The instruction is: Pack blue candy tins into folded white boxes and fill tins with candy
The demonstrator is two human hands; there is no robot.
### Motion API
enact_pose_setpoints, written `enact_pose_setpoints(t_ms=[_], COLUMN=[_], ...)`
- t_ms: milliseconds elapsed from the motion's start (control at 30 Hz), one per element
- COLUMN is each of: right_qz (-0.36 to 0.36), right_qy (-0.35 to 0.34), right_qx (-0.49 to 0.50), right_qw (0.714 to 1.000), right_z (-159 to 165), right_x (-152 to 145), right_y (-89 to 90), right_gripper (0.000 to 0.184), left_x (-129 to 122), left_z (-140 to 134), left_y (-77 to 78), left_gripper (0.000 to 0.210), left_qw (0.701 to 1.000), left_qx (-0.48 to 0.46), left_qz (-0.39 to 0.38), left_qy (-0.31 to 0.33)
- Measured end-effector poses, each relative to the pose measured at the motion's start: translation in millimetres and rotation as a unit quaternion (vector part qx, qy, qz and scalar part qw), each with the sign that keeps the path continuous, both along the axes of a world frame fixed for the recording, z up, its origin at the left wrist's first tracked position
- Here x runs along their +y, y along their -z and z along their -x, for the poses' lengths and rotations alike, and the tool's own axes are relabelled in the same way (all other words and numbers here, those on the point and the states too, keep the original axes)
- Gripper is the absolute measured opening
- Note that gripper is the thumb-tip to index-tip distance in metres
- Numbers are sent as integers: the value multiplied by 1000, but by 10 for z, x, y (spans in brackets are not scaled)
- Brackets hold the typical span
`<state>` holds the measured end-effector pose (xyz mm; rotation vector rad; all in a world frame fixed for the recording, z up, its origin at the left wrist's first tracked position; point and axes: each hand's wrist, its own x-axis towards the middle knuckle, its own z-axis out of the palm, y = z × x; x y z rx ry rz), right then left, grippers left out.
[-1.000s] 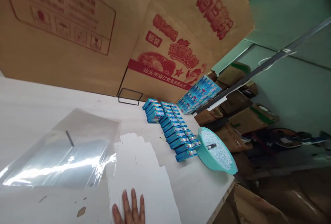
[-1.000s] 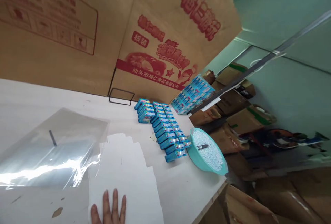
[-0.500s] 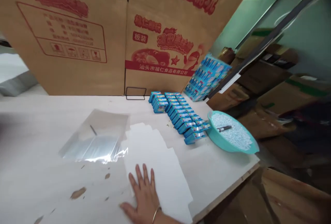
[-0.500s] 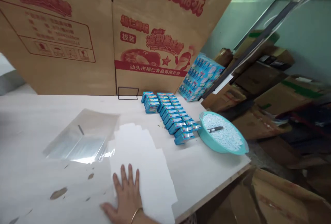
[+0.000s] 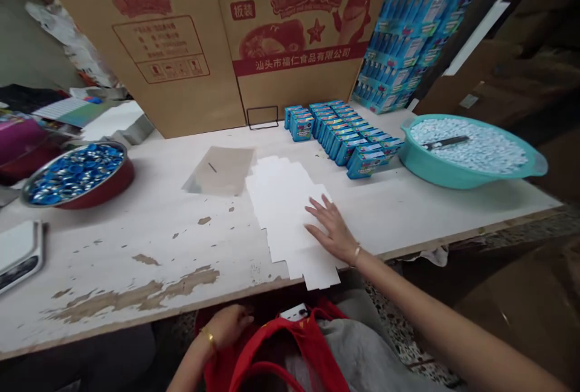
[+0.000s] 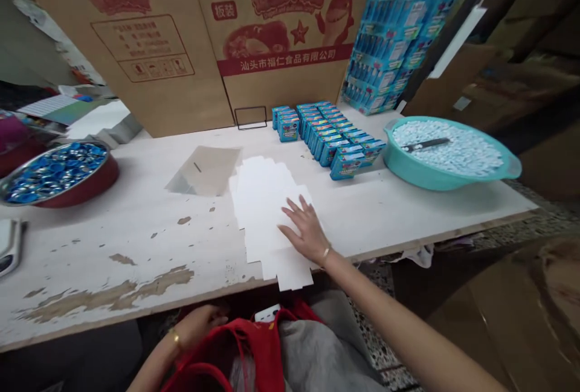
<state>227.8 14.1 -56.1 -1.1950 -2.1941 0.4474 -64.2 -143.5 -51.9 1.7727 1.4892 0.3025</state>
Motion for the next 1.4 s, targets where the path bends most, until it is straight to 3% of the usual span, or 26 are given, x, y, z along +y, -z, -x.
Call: enact_pose_setpoints(t_ms=[67,133,167,233,300,367,533,700,733,867,933,1033,1100,1200,1267,1333,1400], right_qz=[-17,-31,-39,-54,-63,-61,-25,-20,-20,-17,2,47,60,41,16,2,8], right_qy=[-62,-129,-146,-141,-112,-96,-80,-163,-178,-186,-157,-27,11,-109,-194,-222,-205], right_qx=[-74,-144,-168,-186,-172,-143,-76,-100,-101,-34,25,96,104,45,-10,-32,-7], right_qw=[995,981,974,971,977,983,994,981,979,982,987,994,993,992,981,974,979], right_z=[-452,-727,-794,-820,-771,-720,-735,-887,-921,-978,-933,-822,-785,-847,-928,-978,-967], right_x=[-237,-480,-583,-725,-782,-774,-683,-628,-616,-588,-599,-641,-669,-697,-706,-703,-686], right_y=[46,131,177,259,303,310,268,258,262,270,250,203,182,202,248,299,325], right_gripper=[74,100,104,91,72,63,46,91,87,37,33,36,39,41,57,59,40], left_x=[-83,-69,-33,77,208,329,528,657,677,693,664,625,630,679,719,749,771], left_z=[-140,-375,-504,-731,-865,-896,-801,-773,-770,-741,-719,-691,-678,-656,-631,-602,-580], left_y=[-209,-408,-478,-528,-470,-358,-203,-258,-268,-255,-228,-196,-190,-180,-160,-133,-130], left_gripper=[18,23,24,29,55,72,40,33,36,63,52,38,29,24,21,23,23], left_qw=[997,992,991,982,964,946,930,927,929,925,926,936,945,958,961,959,960], left_qx=[21,26,28,47,94,140,157,135,131,146,138,78,31,-5,-1,3,-11], left_qz=[27,6,-31,-129,-213,-248,-271,-279,-274,-256,-256,-266,-266,-251,-240,-233,-226], left_qy=[66,120,130,129,131,154,192,210,212,240,241,216,187,135,140,162,162])
